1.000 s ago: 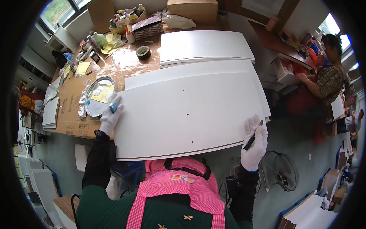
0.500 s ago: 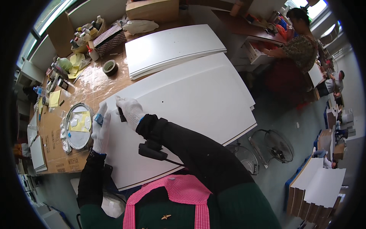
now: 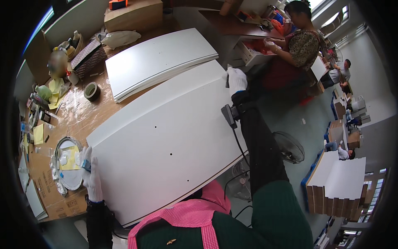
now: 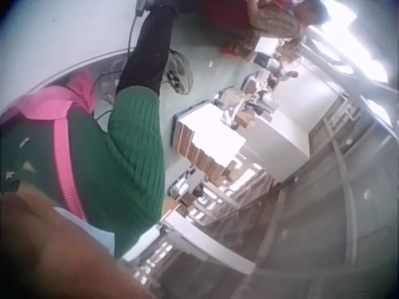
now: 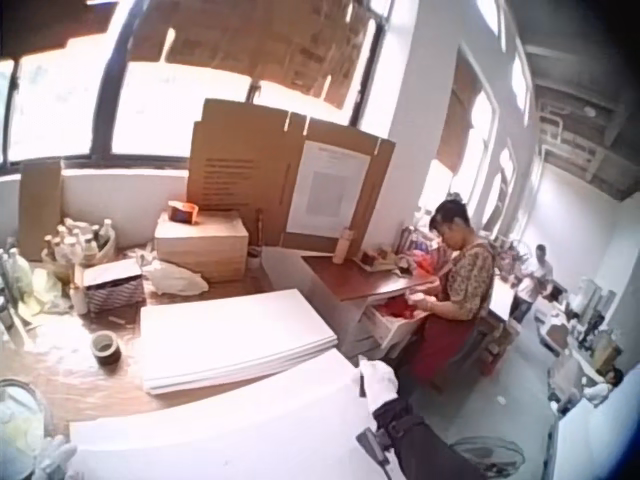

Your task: Inspecting and cleaning white furniture panels in a workshop environment.

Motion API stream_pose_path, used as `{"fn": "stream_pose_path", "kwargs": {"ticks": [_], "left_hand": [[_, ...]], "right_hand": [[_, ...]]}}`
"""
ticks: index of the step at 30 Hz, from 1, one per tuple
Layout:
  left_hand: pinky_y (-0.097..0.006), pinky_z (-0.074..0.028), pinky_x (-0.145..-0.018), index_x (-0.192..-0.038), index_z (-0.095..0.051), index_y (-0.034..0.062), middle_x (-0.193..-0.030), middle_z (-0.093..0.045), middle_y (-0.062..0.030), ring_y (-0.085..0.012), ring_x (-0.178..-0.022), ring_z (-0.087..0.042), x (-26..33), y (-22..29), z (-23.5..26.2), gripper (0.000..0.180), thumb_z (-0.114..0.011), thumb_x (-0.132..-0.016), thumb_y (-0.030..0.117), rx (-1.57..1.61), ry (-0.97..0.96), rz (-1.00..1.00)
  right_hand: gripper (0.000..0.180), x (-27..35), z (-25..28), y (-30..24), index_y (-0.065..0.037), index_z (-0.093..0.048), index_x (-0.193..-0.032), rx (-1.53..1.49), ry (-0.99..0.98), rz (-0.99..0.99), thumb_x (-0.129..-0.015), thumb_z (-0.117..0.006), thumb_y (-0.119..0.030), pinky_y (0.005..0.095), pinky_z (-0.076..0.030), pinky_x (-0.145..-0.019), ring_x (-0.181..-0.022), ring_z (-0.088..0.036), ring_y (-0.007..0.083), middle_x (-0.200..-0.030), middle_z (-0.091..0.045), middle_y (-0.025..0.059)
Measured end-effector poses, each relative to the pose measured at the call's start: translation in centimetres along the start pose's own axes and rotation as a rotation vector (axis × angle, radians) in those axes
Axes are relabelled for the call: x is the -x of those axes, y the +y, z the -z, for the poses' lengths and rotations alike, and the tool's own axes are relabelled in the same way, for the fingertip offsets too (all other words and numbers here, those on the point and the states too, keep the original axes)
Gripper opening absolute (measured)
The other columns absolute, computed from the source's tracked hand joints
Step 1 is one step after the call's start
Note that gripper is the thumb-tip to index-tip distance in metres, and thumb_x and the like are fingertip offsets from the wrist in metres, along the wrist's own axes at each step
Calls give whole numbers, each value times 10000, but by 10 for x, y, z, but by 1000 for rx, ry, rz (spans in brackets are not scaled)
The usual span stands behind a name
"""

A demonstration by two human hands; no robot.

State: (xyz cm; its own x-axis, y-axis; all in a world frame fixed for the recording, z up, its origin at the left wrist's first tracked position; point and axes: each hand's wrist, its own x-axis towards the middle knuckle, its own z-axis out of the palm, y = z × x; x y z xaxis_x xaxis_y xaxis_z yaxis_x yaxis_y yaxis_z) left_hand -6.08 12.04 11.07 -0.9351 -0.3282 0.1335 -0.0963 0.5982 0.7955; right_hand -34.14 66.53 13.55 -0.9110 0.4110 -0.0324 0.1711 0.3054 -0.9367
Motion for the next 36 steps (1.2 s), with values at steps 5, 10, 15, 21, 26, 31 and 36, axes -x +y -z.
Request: {"fn": "stream_pose_path", "kwargs": {"ticks": [5,10,15,21,26,31,36], "left_hand": [[-376,-268,-1176,-1425,-480,-45,-1507,-446,-201,-262,-1423,-381,52,10,22,499,-576,-997,194,192,-9,299],[-384,-257,-1185,-1428,-467,-51,-1461,-501,-170,-265,-1394,-410,56,11,7,498,-576,-974,121,270,-2,263],[-396,-249,-1187,-1395,-506,-55,-1456,-504,-174,-292,-1408,-393,57,13,12,471,-585,-952,86,200,28,215],[-414,-245,-1186,-1378,-543,-20,-1486,-449,-227,-341,-1437,-352,54,10,7,513,-667,-908,146,232,28,243],[-415,-288,-1168,-1389,-550,21,-1526,-384,-253,-361,-1426,-370,55,21,14,545,-691,-886,173,90,20,239],[-378,-372,-1119,-1383,-565,44,-1550,-341,-271,-347,-1384,-441,57,24,19,546,-694,-880,212,98,14,277],[-378,-404,-1086,-1433,-499,38,-1512,-405,-266,-352,-1350,-483,54,23,13,610,-689,-885,227,81,28,307]], "right_hand": [[365,10,8,-24,-31,-681,-872,808,59,503,-945,-566,-370,450,-523,-720,-795,-665,370,-849,-685,172],[190,25,-15,-3,-83,-665,-876,1337,25,667,-915,-533,-214,503,-544,-588,-751,-687,378,-895,-680,169],[142,88,-63,-12,-77,-609,-885,1147,-69,776,-899,-549,-205,484,-549,-633,-769,-675,370,-898,-652,151],[124,168,-134,-44,-47,-572,-913,863,-226,808,-914,-578,-172,509,-491,-677,-812,-619,406,-875,-613,183],[105,230,-210,-63,-63,-609,-881,845,-422,933,-797,-635,-120,439,-551,-606,-761,-668,347,-887,-629,143],[171,298,-278,-101,-56,-735,-942,959,-689,1027,-824,-636,-131,373,-578,-616,-862,-676,253,-950,-667,130],[102,347,-346,-118,-41,-666,-885,687,-771,939,-801,-648,-95,393,-579,-678,-811,-699,318,-896,-666,161]]}}
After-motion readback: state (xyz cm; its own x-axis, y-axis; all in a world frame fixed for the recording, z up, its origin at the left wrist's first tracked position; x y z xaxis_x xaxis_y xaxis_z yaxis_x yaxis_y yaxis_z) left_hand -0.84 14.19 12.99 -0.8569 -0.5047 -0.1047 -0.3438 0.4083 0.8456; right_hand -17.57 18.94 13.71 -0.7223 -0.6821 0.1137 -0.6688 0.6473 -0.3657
